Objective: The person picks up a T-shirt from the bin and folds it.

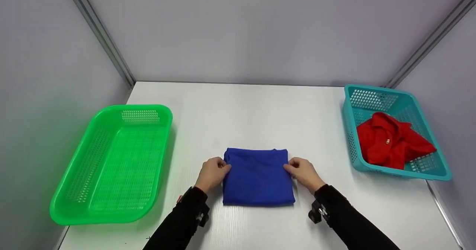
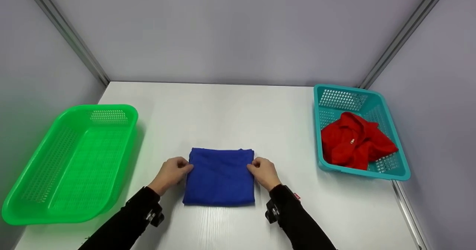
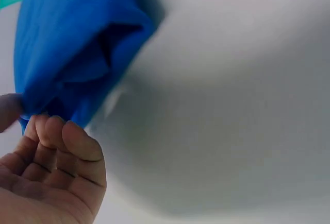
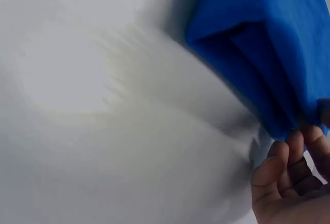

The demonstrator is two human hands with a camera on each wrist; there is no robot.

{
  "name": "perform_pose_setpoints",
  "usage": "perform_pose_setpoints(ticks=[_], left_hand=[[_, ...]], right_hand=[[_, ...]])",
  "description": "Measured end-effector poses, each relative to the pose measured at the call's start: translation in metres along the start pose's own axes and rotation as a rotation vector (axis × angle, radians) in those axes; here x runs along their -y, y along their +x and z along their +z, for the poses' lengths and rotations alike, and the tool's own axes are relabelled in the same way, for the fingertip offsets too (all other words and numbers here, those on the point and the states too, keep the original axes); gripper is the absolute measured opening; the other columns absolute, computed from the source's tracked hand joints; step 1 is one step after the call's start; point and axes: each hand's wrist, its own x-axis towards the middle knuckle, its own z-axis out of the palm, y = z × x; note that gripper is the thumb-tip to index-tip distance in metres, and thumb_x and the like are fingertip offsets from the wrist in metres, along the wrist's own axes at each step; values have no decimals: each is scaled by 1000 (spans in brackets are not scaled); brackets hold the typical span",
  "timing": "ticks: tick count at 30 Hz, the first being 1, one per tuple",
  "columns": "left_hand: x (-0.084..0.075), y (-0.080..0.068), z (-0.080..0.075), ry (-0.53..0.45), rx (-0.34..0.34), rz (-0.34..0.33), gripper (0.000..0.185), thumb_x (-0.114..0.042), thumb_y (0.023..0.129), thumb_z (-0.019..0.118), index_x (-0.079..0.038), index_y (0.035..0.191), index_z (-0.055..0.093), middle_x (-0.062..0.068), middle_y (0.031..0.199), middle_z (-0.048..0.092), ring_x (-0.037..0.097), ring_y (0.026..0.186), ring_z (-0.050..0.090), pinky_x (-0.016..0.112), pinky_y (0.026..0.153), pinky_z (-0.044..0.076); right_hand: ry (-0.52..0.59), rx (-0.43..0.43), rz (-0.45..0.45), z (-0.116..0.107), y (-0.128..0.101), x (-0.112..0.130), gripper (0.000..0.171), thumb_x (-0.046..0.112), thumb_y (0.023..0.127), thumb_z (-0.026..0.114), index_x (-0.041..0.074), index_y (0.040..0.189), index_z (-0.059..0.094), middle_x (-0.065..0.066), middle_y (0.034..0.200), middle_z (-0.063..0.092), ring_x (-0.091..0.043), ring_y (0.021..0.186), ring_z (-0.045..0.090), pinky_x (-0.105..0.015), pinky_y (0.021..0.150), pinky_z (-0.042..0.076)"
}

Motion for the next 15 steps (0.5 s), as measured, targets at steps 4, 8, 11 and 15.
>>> perform_pose_setpoints(ticks=[4,8,11,15], left_hand=[[1,2,0,-28,-25,47,14,-10,95,71,-5,84,65,-1,77,59,14,70,53,30,66,45],[0,-1,0,-83,-19,7,16,-16,96,71,-5,86,63,0,75,56,13,65,51,28,60,43],[2,-9,0,-101,33,-44,22,-25,97,71,-7,88,61,0,74,54,13,60,50,27,54,41],[7,-22,-2,-98,99,-30,20,-20,95,71,-6,84,63,-2,73,54,12,61,50,26,54,41]], right_hand=[[30,-19,14,0,-1,-1,14,16,101,66,4,94,64,-1,86,57,-16,79,52,-28,69,42],[87,8,40,-2,-6,-4,19,23,102,68,5,98,66,0,87,56,-15,77,50,-27,64,42],[123,76,59,-4,-15,-7,24,29,100,70,6,97,67,2,79,53,-13,68,47,-25,56,38],[142,171,29,-7,-28,-11,25,27,99,71,4,92,65,5,73,48,-12,67,43,-23,56,35]])
